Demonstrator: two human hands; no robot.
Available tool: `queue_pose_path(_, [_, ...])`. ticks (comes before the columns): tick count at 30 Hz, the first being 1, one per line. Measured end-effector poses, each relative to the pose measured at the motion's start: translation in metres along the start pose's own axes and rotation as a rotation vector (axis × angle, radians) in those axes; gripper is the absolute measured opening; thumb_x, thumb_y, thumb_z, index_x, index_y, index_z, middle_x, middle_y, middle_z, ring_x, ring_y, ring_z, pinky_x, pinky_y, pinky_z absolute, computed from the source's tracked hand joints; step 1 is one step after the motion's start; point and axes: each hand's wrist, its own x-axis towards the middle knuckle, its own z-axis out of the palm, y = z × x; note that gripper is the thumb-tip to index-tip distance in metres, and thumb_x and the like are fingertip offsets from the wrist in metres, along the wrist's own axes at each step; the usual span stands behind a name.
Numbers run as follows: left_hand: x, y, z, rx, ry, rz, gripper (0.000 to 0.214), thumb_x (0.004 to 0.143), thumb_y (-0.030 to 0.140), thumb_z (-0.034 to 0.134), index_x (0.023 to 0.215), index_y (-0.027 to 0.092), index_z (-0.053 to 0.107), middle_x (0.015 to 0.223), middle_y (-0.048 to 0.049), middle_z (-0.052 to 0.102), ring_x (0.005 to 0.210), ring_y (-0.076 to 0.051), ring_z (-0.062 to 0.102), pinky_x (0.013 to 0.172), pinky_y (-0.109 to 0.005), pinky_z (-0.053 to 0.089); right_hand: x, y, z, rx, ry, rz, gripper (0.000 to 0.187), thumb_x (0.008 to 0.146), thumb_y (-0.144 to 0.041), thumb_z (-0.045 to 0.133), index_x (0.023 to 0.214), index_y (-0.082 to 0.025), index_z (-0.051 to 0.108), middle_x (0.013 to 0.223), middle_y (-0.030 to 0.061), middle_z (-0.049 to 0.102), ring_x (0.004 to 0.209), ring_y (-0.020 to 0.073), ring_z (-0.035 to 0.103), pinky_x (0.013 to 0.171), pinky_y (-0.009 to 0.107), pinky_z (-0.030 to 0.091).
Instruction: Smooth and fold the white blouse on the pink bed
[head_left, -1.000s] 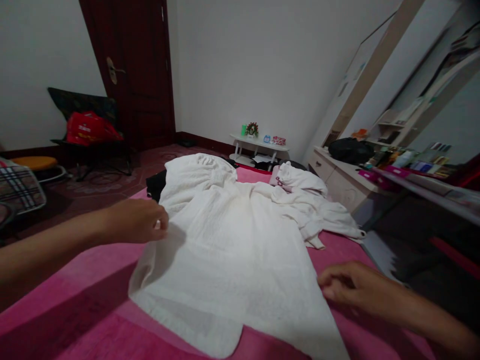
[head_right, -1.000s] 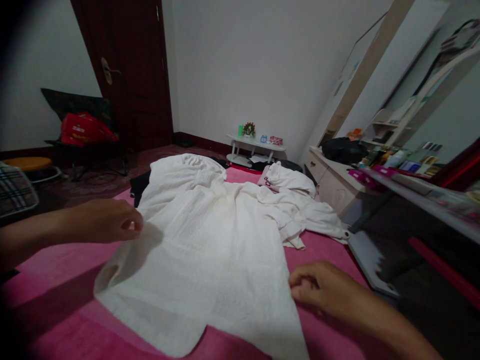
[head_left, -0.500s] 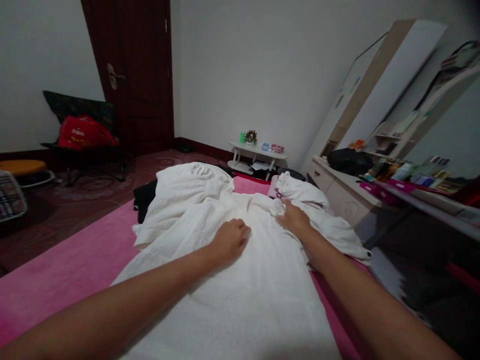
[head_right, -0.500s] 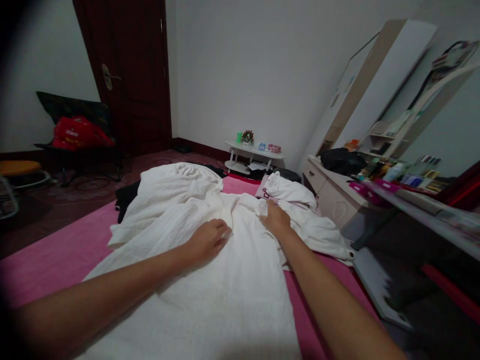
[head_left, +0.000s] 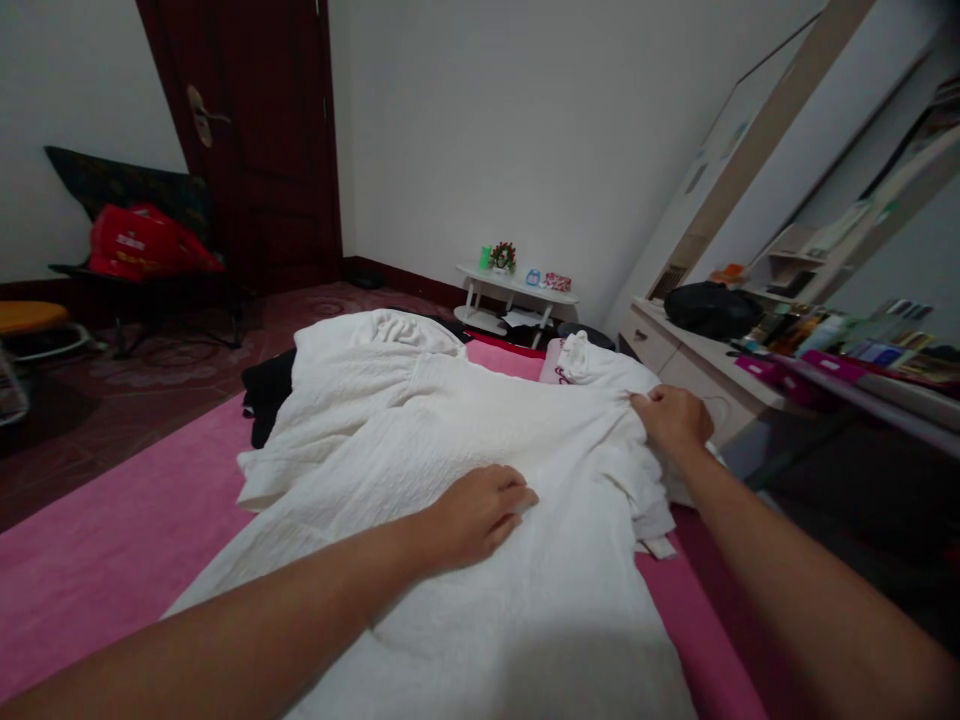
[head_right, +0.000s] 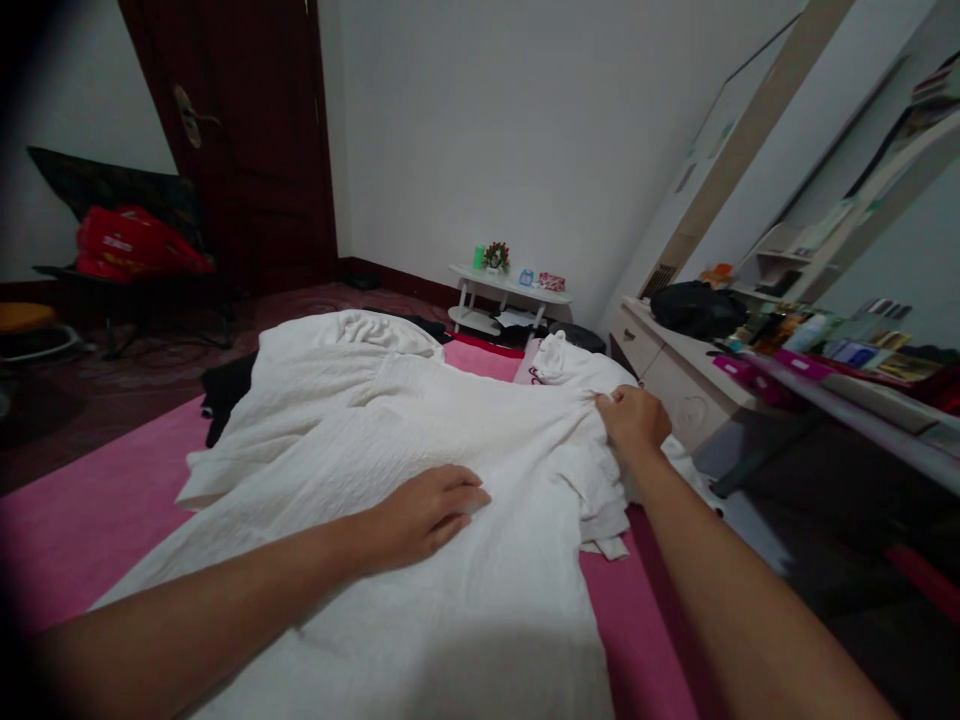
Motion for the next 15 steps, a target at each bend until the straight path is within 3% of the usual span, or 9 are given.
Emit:
queue_pose_path(5, [-0.001, -0.001, 0.000, 0.012, -0.061, 0.059, 0.033, 0.091, 0.029, 0.051, 0.121, 0.019, 0.059, 0.121, -0.0103, 0.059, 0.110, -0.024, 0.054, 0.096, -0.038, 0.042, -0.009, 0.007, 0.028, -0.151, -0.251, -0.080, 0.033, 0.088, -0.045, 0.047, 0.096, -0.020, 0.067, 0.100, 0.0141, 0.068, 0.091, 0.0269, 0.064, 0.066, 0.032, 0.043])
queue_pose_path(7, [-0.002, -0.002, 0.000, 0.015, -0.075, 0.077, 0.034, 0.091, 0.032, 0.051, 0.121, 0.019, 0.060, 0.123, -0.0104, 0.059, 0.111, -0.024, 0.054, 0.097, -0.039, 0.041, -0.014, 0.004, 0.029, -0.168, -0.299, -0.091, 0.030, 0.089, -0.037, 0.046, 0.104, -0.019, 0.064, 0.105, 0.0157, 0.066, 0.094, 0.0274, 0.064, 0.069, 0.034, 0.044])
queue_pose_path(9, [-0.003, -0.002, 0.000, 0.015, -0.085, 0.084, 0.033, 0.091, 0.033, 0.051, 0.120, 0.020, 0.061, 0.123, -0.0102, 0.059, 0.112, -0.024, 0.054, 0.097, -0.039, 0.041, -0.022, 0.000, 0.017, -0.151, -0.261, -0.144, 0.032, 0.087, -0.028, 0.049, 0.116, -0.019, 0.058, 0.114, 0.0153, 0.063, 0.098, 0.0268, 0.062, 0.073, 0.034, 0.044])
queue_pose_path(11, [-0.003, -0.001, 0.000, 0.008, -0.080, 0.093, 0.031, 0.092, 0.032, 0.049, 0.117, 0.019, 0.062, 0.122, -0.0100, 0.060, 0.111, -0.024, 0.055, 0.097, -0.038, 0.041, -0.038, -0.005, -0.003, -0.090, -0.136, -0.281, 0.042, 0.084, -0.023, 0.052, 0.125, -0.019, 0.050, 0.121, 0.0141, 0.058, 0.103, 0.0255, 0.059, 0.077, 0.033, 0.044])
queue_pose_path(13, [-0.003, 0.001, 0.000, -0.001, -0.079, 0.107, 0.030, 0.092, 0.032, 0.049, 0.115, 0.019, 0.064, 0.121, -0.0102, 0.061, 0.110, -0.024, 0.055, 0.096, -0.038, 0.041, -0.063, -0.009, -0.025, 0.001, -0.020, -0.476, 0.041, 0.082, -0.020, 0.053, 0.123, -0.018, 0.050, 0.120, 0.0117, 0.058, 0.105, 0.0238, 0.057, 0.082, 0.033, 0.042])
queue_pose_path(15, [-0.004, 0.005, -0.001, -0.017, -0.083, 0.128, 0.031, 0.092, 0.033, 0.049, 0.114, 0.017, 0.064, 0.120, -0.0111, 0.062, 0.110, -0.024, 0.056, 0.096, -0.037, 0.042, -0.093, -0.010, -0.040, 0.040, -0.030, -0.659, 0.029, 0.083, -0.021, 0.053, 0.112, -0.020, 0.057, 0.112, 0.0085, 0.061, 0.103, 0.0228, 0.056, 0.086, 0.032, 0.040])
